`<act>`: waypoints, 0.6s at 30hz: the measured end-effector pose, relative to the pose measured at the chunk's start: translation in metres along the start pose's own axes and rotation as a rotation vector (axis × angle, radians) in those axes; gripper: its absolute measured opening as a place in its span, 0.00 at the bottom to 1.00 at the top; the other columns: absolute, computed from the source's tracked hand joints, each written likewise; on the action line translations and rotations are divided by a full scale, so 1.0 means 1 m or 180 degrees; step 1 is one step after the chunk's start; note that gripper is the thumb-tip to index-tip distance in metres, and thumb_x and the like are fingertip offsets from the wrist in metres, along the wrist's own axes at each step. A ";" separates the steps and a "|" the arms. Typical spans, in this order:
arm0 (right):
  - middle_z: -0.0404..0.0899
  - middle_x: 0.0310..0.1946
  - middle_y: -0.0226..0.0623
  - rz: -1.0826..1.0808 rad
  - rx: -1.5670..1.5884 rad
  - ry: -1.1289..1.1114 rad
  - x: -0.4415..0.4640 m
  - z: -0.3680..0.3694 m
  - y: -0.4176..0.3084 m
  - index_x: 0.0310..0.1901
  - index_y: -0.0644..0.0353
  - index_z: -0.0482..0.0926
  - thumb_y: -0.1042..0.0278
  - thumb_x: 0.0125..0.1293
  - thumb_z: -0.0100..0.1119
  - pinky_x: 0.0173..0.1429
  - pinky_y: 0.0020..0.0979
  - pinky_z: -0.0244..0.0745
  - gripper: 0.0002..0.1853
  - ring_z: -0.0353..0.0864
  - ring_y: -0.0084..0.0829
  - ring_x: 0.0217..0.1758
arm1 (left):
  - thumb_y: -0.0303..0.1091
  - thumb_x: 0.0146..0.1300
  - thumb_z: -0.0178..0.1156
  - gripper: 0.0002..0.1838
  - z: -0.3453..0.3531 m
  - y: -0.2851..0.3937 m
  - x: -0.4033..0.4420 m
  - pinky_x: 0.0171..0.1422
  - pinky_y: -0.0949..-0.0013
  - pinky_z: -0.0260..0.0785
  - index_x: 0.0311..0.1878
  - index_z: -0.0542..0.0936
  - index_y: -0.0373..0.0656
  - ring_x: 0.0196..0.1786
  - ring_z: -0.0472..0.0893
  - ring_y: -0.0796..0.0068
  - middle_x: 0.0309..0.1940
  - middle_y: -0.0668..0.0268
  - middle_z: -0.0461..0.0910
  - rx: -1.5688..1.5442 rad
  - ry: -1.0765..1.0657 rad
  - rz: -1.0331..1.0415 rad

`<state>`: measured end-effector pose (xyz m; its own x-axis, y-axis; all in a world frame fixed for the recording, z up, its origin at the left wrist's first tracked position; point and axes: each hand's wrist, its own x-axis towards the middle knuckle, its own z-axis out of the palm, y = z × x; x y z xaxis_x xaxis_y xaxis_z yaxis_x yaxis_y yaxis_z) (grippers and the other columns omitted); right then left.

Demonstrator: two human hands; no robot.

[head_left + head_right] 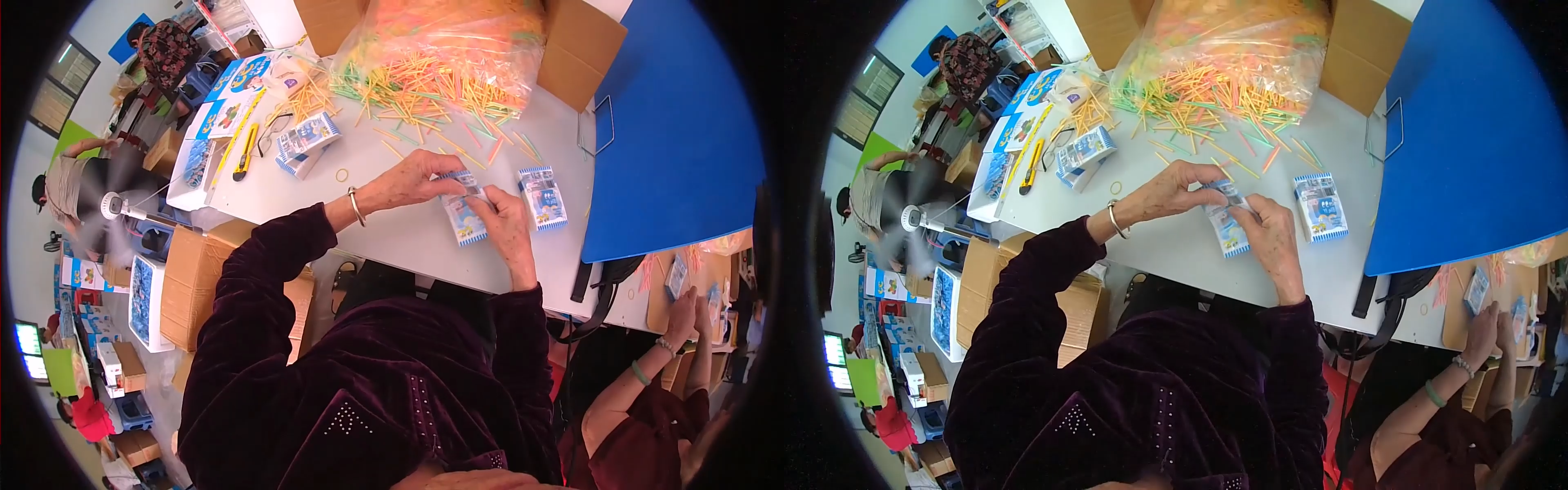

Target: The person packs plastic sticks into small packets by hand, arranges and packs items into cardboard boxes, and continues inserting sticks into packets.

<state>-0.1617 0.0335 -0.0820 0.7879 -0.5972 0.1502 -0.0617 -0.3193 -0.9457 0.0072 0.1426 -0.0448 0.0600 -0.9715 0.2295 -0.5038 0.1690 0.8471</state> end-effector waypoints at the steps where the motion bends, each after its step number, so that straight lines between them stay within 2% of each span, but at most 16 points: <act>1: 0.67 0.15 0.32 -0.0054 0.0083 -0.0039 -0.001 0.002 -0.001 0.28 0.70 0.75 0.70 0.54 0.63 0.23 0.26 0.56 0.10 0.58 0.19 0.19 | 0.29 0.59 0.59 0.09 0.000 -0.003 0.000 0.41 0.73 0.66 0.41 0.78 0.37 0.33 0.72 0.79 0.31 0.66 0.78 0.0067 -0.0056 -0.0083; 3: 0.67 0.15 0.31 -0.0118 0.0167 -0.0083 -0.002 0.004 -0.003 0.27 0.70 0.74 0.70 0.55 0.63 0.23 0.26 0.56 0.10 0.58 0.18 0.19 | 0.30 0.59 0.59 0.08 0.000 -0.004 0.000 0.40 0.74 0.66 0.41 0.78 0.37 0.32 0.72 0.79 0.31 0.66 0.78 0.0142 -0.0105 -0.0166; 5: 0.64 0.14 0.29 0.0314 0.0570 0.0028 -0.003 0.005 -0.004 0.24 0.70 0.72 0.70 0.55 0.62 0.23 0.25 0.54 0.12 0.57 0.17 0.20 | 0.30 0.59 0.59 0.08 0.000 -0.002 0.001 0.38 0.74 0.66 0.40 0.78 0.37 0.30 0.71 0.81 0.28 0.65 0.77 0.0041 0.0106 -0.0321; 8: 0.62 0.13 0.28 0.0138 0.0260 -0.0109 0.000 0.003 -0.001 0.22 0.70 0.70 0.70 0.56 0.62 0.22 0.24 0.53 0.14 0.55 0.15 0.20 | 0.30 0.60 0.59 0.07 0.002 -0.004 0.001 0.38 0.75 0.65 0.38 0.79 0.36 0.30 0.70 0.82 0.27 0.66 0.76 0.0127 0.0163 -0.0330; 12: 0.59 0.12 0.27 0.0217 0.0530 -0.0163 0.004 0.006 0.002 0.21 0.69 0.70 0.70 0.57 0.61 0.22 0.24 0.52 0.14 0.54 0.15 0.20 | 0.31 0.60 0.59 0.07 -0.003 -0.007 0.001 0.37 0.75 0.65 0.38 0.79 0.36 0.30 0.70 0.82 0.27 0.67 0.76 0.0159 0.0162 -0.0358; 14: 0.58 0.13 0.26 0.0214 0.0523 -0.0209 0.007 0.010 0.007 0.20 0.69 0.69 0.69 0.57 0.61 0.22 0.24 0.51 0.15 0.53 0.15 0.20 | 0.32 0.59 0.58 0.07 -0.006 -0.010 0.001 0.33 0.72 0.67 0.36 0.79 0.38 0.26 0.74 0.75 0.24 0.60 0.78 0.0171 0.0245 -0.0195; 17: 0.57 0.14 0.24 0.0043 0.0719 -0.0076 0.010 0.020 0.018 0.20 0.68 0.68 0.69 0.58 0.60 0.23 0.24 0.50 0.16 0.53 0.15 0.21 | 0.33 0.59 0.59 0.08 -0.025 -0.025 0.007 0.36 0.72 0.68 0.37 0.79 0.38 0.30 0.76 0.74 0.26 0.60 0.79 0.0212 0.0232 0.0158; 18: 0.57 0.14 0.24 0.0045 0.0723 -0.0076 0.010 0.020 0.019 0.20 0.68 0.68 0.69 0.58 0.60 0.23 0.24 0.50 0.16 0.53 0.15 0.21 | 0.34 0.58 0.60 0.09 -0.038 -0.030 0.013 0.38 0.71 0.69 0.37 0.79 0.38 0.31 0.77 0.72 0.27 0.61 0.79 0.0510 0.0379 0.0178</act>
<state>-0.1429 0.0363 -0.1044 0.8024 -0.5820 0.1321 0.0644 -0.1355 -0.9887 0.0562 0.1316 -0.0490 0.1247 -0.9332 0.3372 -0.6393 0.1843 0.7465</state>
